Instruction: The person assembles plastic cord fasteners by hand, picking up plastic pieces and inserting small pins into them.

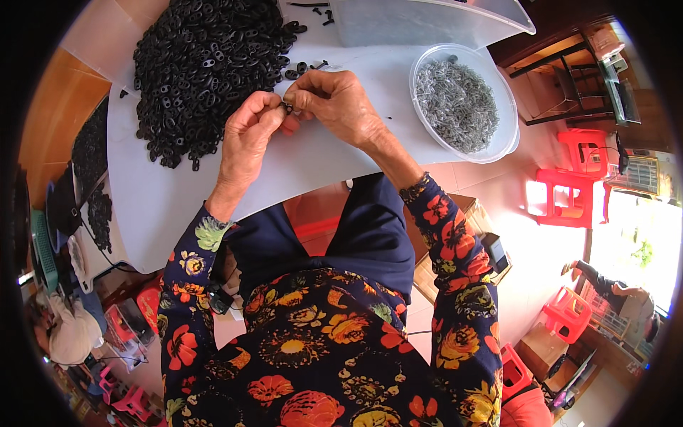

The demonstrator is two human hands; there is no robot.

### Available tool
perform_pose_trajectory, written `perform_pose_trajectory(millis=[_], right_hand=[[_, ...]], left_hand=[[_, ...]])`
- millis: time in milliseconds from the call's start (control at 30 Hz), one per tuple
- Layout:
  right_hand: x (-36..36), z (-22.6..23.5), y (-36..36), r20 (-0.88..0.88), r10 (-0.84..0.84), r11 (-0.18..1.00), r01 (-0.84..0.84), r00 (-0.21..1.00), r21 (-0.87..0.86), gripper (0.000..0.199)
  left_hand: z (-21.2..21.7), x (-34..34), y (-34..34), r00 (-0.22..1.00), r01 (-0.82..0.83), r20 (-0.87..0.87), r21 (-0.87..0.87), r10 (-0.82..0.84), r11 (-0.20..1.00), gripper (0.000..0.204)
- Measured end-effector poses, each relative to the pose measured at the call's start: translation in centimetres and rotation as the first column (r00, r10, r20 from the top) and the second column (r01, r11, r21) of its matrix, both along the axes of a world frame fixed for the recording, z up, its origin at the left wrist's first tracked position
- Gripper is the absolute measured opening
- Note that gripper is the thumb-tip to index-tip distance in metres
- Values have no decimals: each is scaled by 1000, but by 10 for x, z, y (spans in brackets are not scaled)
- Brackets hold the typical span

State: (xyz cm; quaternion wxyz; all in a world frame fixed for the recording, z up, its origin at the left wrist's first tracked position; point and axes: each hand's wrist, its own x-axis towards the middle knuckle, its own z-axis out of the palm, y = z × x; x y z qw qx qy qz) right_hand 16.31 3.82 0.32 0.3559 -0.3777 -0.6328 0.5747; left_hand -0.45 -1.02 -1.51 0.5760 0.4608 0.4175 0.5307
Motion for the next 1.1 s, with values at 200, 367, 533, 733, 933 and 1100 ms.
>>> perform_pose_trajectory(millis=[200, 367, 533, 733, 933, 1100], right_hand=[[-9, 12, -11, 144, -104, 993, 95, 984, 71, 19], [-15, -4, -6, 165, -170, 969, 135, 972, 207, 20], [-8, 0, 0, 75, -50, 995, 44, 996, 87, 20], [-6, -4, -2, -29, 5, 998, -4, 1000, 60, 18], [-15, -3, -13, 115, -193, 973, 175, 974, 148, 18], [-12, -3, -9, 48, -112, 991, 108, 993, 84, 21]], left_hand=[[3, 3, -1, 997, -56, -46, 61, 58, 997, 4], [3, -1, 0, 970, -46, -229, 163, 83, 986, 4], [3, -5, 0, 982, -43, -178, 103, 61, 994, 3], [3, -4, 1, 992, -11, -128, 50, 17, 999, 4], [2, 1, 1, 982, -63, -167, 155, 89, 986, 4], [2, -6, 2, 982, -16, -184, 104, 35, 994, 4]])
